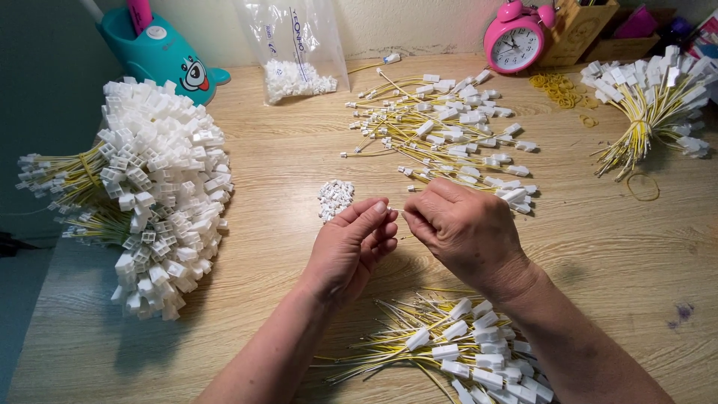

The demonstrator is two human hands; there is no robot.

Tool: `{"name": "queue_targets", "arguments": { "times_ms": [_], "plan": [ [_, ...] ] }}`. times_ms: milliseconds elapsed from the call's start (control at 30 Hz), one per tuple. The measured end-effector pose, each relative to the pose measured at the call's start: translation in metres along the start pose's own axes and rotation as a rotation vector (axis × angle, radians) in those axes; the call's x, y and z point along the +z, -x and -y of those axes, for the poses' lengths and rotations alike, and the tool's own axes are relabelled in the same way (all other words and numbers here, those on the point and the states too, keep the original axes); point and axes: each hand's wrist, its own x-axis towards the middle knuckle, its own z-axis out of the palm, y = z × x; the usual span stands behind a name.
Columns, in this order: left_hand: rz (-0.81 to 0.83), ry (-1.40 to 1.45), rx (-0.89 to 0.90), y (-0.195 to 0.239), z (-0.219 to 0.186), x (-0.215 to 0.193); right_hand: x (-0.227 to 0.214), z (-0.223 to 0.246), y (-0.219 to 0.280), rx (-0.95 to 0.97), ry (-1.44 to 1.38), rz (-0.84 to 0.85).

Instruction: The person repeatedly picks up small white plastic connectors and yellow wires from a wooden table, inserts the wire ends into the connectors, and places the assembled units into a growing pile. The workspace includes a pink alarm clock, a teal container, and a bag of loose connectors.

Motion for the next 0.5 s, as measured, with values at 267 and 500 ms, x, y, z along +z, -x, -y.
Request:
{"name": "queue_targets", "arguments": {
  "times_ms": [267,500],
  "plan": [
    [0.0,0.078,-0.046,-0.0049,0.0019,-0.003,-0.0077,0.0022,-0.0009,0.004,-0.006,-0.004],
    [0.008,0.093,-0.066,-0.0034,0.0027,-0.0021,-0.0054,0.0016,0.0001,0.007,0.013,-0.003]
  ]
}}
